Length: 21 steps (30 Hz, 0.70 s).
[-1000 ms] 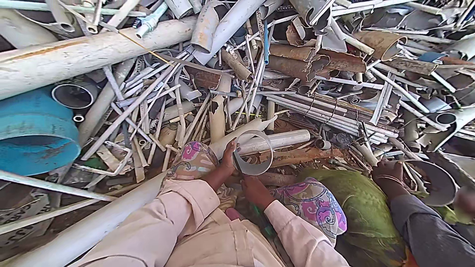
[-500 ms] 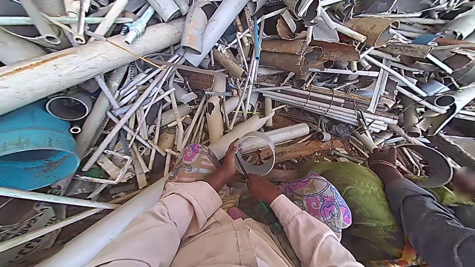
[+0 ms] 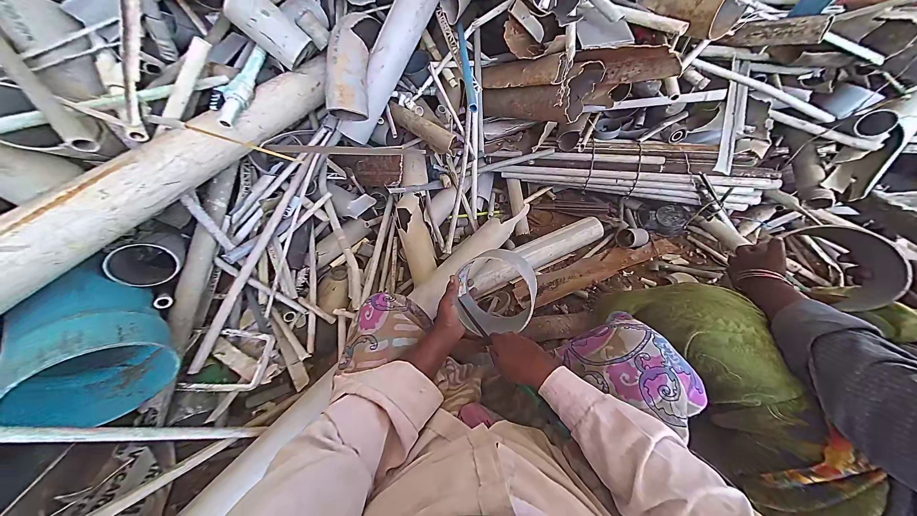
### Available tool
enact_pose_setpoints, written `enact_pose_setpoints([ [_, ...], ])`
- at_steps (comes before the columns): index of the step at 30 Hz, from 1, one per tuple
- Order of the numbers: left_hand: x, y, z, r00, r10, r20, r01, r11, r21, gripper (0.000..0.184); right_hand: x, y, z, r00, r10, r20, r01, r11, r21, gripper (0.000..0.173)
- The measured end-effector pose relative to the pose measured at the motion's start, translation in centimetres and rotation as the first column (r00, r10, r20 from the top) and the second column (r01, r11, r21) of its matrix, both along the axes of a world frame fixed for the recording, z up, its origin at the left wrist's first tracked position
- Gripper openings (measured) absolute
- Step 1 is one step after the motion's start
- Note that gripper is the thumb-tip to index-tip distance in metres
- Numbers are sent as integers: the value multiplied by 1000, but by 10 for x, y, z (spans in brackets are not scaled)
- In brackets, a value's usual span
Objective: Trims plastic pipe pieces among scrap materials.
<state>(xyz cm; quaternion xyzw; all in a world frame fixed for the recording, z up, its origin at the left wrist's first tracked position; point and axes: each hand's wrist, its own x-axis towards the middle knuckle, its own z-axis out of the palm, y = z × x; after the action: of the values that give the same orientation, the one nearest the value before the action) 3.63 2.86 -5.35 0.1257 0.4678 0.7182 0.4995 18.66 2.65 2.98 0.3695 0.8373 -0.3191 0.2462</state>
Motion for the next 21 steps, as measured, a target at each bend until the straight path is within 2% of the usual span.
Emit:
enact_pose_setpoints([
  [11, 4, 1, -9, 996, -54, -73, 45, 992, -119, 52, -4, -14, -6, 996, -54, 72, 49, 996, 75, 35],
  [16, 6, -1, -8, 994, -53, -97, 38, 989, -144, 52, -4, -11, -10, 997, -70, 35, 70, 998, 5, 37],
  [21, 9, -2, -4, 988, -1, -156, -27, 984, -176, 52, 4, 1, -2, 1000, 1, 16, -1, 1000, -5, 38],
])
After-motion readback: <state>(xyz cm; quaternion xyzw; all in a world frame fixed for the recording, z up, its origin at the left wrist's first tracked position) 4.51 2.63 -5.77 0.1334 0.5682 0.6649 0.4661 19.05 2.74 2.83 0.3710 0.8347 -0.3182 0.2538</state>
